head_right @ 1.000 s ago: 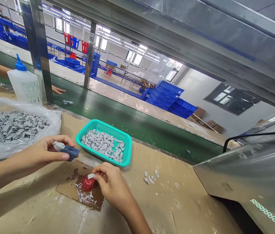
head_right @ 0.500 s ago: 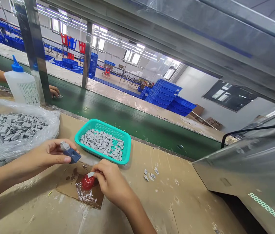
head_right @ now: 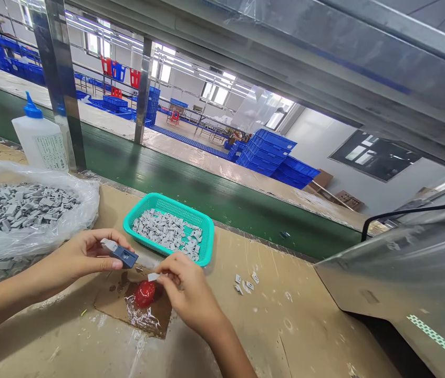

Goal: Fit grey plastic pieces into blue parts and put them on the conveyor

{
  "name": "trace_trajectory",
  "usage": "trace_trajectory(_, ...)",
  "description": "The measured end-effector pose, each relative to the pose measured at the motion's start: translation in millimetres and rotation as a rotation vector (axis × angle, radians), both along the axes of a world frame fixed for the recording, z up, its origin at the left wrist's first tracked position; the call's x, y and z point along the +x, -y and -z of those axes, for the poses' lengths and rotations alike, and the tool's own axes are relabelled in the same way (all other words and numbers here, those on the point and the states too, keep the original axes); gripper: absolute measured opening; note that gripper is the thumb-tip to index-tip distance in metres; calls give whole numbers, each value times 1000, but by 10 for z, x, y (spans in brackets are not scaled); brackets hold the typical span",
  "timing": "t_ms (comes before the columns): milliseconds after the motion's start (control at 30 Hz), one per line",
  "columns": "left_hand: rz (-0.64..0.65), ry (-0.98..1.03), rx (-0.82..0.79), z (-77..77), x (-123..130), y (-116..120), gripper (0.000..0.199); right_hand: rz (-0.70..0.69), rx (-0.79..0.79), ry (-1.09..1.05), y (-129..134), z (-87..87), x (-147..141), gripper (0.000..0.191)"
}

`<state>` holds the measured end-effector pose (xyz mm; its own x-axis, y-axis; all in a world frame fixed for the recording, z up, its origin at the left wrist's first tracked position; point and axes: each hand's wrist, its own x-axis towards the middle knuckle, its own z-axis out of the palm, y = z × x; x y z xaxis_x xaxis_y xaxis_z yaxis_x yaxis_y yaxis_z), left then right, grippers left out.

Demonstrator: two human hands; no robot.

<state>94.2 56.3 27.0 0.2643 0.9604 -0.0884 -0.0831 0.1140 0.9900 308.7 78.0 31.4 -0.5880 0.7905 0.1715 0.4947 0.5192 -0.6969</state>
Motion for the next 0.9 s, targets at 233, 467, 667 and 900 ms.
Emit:
trace_trajectory(233, -52, -87, 177, 37, 116, 111, 18, 129, -293, -496, 45, -107, -31, 3)
trace_trajectory(467, -17, -64, 225, 5, 193, 217, 15, 146, -358, -579, 201, -188, -249, 4)
trace_trajectory(667, -17, -95, 269, 0, 176, 213, 14, 138, -260, -532, 226, -168, -293, 8)
trace_trajectory(900, -47, -138, 342, 17, 194, 252, 10, 134, 7, -386, 276, -164, -334, 17)
